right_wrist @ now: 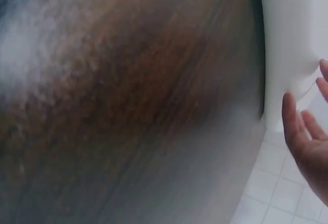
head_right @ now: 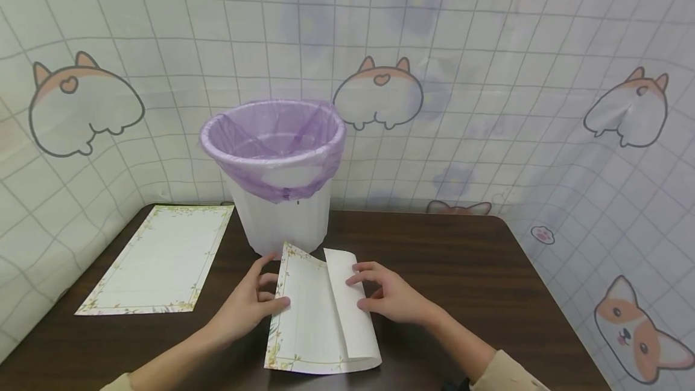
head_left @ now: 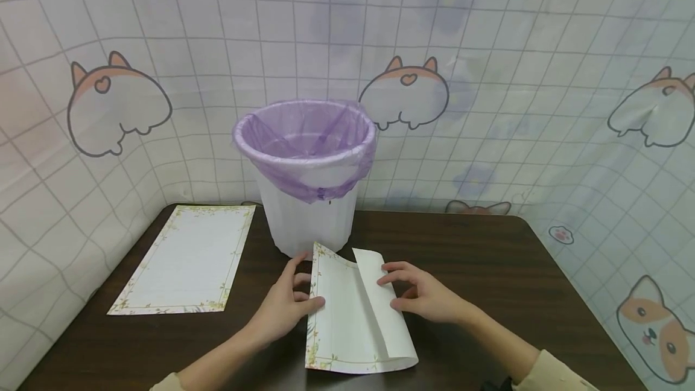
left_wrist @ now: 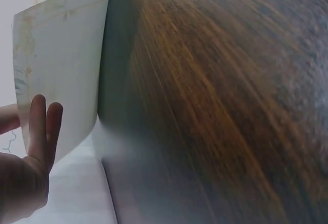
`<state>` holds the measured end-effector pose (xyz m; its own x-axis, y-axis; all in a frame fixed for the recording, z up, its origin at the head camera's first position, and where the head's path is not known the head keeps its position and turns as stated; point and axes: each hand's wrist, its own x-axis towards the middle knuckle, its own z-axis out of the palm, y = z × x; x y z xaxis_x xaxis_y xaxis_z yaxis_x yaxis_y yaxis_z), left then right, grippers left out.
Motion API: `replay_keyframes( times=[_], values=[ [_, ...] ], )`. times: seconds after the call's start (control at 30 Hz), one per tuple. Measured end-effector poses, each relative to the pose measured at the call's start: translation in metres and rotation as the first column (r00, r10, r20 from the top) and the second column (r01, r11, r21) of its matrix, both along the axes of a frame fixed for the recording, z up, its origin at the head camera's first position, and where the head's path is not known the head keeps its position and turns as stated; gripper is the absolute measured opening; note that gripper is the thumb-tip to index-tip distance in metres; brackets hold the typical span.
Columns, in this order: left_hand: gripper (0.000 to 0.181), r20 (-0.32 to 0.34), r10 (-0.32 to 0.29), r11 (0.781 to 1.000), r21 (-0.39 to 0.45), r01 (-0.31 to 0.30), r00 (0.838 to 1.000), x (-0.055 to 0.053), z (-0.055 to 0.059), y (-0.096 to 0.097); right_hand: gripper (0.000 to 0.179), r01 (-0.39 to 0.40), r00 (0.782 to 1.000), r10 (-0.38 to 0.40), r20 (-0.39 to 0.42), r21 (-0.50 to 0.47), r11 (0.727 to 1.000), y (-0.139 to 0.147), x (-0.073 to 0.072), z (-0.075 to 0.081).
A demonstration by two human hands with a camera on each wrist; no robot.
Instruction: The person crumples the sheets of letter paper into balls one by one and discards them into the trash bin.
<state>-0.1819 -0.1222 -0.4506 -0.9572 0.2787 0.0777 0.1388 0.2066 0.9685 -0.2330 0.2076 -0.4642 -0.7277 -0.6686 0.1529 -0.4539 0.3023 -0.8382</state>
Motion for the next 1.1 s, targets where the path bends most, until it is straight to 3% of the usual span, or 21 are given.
replay_keyframes(
  times=[0.13, 0.27, 0.4, 0.67, 0.83, 1.1],
  values=[
    [0.065, -0.014, 0.040, 0.999, -0.018, -0.040, 0.999, 0.000, -0.002, 0.004, 0.034, 0.038, 0.999, -0.038, -0.008, 0.042, 0.998, -0.003, 0.001, -0.003],
    [0.043, -0.023, 0.042, 0.999, -0.005, -0.043, 0.999, 0.001, -0.004, 0.009, 0.034, 0.063, 0.998, -0.064, 0.007, 0.082, 0.995, -0.007, 0.004, -0.004],
    [0.047, -0.012, 0.017, 1.000, 0.027, -0.016, 1.000, -0.001, -0.006, 0.014, 0.036, 0.075, 0.997, -0.078, 0.012, 0.132, 0.988, -0.011, 0.005, -0.004],
    [0.040, 0.078, -0.057, 0.993, 0.106, 0.048, 0.995, -0.008, -0.009, 0.022, 0.042, 0.119, 0.993, -0.111, -0.046, 0.223, 0.968, -0.019, 0.005, -0.001],
    [0.042, 0.118, -0.068, 0.995, 0.081, 0.059, 0.991, -0.012, -0.010, 0.028, 0.036, 0.118, 0.992, -0.107, -0.062, 0.241, 0.963, -0.022, 0.005, 0.000],
    [0.044, 0.191, -0.078, 0.992, 0.108, 0.058, 0.979, -0.016, -0.013, 0.034, 0.031, 0.123, 0.991, -0.106, -0.079, 0.266, 0.956, -0.025, 0.006, 0.006]
  ],
)
